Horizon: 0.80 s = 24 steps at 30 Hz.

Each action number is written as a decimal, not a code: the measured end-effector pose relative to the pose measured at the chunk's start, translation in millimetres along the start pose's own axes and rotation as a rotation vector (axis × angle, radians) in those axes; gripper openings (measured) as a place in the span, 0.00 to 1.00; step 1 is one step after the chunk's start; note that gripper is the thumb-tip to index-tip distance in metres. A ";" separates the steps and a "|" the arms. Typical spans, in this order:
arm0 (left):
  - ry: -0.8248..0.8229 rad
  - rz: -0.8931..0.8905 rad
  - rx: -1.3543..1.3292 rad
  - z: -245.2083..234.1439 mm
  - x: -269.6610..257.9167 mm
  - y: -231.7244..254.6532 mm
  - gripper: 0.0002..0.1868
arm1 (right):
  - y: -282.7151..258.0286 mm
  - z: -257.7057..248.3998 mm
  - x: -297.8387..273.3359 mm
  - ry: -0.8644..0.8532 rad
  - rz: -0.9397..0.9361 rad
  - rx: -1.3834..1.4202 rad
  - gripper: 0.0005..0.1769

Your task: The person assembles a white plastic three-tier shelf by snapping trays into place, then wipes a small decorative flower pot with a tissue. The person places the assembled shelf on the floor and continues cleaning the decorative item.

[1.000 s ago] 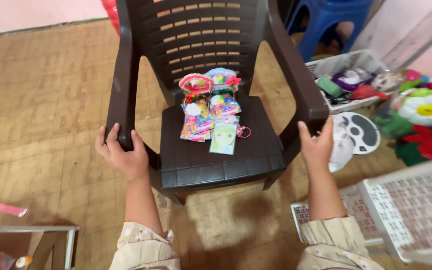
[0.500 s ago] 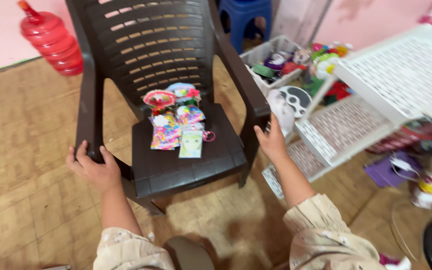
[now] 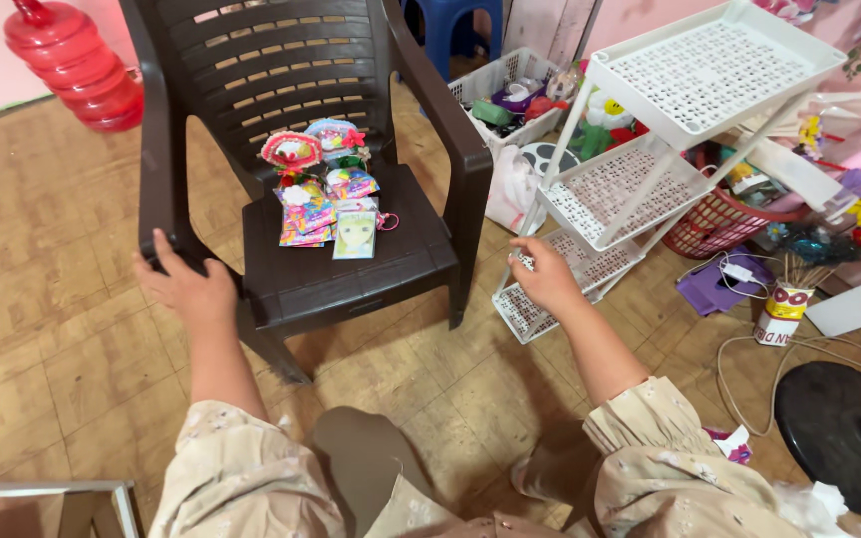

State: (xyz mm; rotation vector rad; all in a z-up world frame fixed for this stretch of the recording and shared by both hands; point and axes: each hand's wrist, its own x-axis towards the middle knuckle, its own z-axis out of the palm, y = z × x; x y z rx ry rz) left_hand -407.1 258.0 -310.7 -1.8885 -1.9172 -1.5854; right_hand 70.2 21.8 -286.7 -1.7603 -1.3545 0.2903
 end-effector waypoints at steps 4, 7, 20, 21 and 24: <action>-0.024 0.046 -0.019 4.9 -23.4 20.8 0.44 | -16.6 -14.0 -18.2 -0.005 0.039 -0.011 0.17; -0.146 -0.043 -0.091 18.1 -44.1 45.8 0.41 | -23.4 -24.4 -32.7 0.032 0.035 -0.020 0.15; -0.413 0.400 -0.484 59.4 -148.6 206.7 0.28 | 18.2 -61.6 -52.0 0.218 0.125 0.112 0.10; -0.482 0.370 -0.497 61.5 -160.5 220.1 0.27 | 27.8 -63.2 -57.5 0.213 0.138 0.126 0.10; -0.593 0.397 -0.586 68.2 -195.5 268.7 0.25 | 49.6 -76.9 -45.3 0.222 0.127 0.180 0.10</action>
